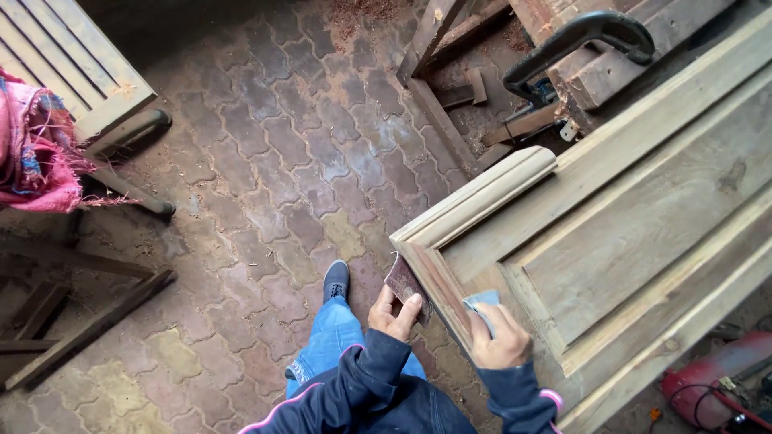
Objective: Sanding a wooden door manually using pieces of sandpaper.
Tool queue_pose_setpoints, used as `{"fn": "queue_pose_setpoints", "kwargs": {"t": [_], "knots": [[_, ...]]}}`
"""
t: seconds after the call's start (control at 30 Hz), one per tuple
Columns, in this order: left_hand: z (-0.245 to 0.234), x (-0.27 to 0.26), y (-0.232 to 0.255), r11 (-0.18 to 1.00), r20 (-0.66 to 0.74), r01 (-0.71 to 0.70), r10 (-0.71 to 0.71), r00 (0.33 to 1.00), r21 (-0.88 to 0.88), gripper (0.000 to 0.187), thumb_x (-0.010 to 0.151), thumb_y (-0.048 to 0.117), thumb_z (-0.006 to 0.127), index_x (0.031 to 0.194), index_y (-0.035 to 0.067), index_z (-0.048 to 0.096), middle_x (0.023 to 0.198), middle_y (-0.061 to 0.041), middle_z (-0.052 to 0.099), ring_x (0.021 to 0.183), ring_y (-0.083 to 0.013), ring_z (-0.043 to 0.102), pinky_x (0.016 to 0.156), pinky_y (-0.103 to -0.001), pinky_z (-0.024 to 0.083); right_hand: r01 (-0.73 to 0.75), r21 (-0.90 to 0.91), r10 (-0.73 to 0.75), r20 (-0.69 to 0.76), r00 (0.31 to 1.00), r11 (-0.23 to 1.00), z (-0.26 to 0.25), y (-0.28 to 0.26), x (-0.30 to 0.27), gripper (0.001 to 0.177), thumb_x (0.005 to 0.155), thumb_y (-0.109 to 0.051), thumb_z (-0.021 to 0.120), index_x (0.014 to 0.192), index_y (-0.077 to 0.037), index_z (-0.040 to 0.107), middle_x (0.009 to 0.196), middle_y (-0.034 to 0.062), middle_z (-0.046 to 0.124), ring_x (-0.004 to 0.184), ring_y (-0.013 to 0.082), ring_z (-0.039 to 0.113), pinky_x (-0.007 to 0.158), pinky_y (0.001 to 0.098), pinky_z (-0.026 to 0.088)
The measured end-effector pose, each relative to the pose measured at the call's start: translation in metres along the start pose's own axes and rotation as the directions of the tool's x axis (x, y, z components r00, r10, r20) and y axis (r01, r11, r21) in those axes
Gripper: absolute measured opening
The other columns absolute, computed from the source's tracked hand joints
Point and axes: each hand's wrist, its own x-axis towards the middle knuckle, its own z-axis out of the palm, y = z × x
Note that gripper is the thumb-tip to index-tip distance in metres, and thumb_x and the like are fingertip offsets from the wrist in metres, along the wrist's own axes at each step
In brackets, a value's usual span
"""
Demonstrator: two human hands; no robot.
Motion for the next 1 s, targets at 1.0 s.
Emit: {"fn": "queue_pose_setpoints", "kwargs": {"t": [1.0], "knots": [[-0.032,0.000,-0.031,0.963,0.009,0.261,-0.261,0.965,-0.064,0.047,0.095,0.011,0.069,0.139,0.004,0.057,0.104,-0.001,0.067,0.081,-0.0102,0.058,0.070,-0.025,0.048,0.101,0.020,-0.097,-0.142,0.985,0.995,0.031,-0.032,0.038,0.022,0.081,-0.004,0.073,0.102,-0.006,0.068,0.097,0.0149,0.067,0.092,0.0396,0.064,0.082,0.0469,0.053]]}}
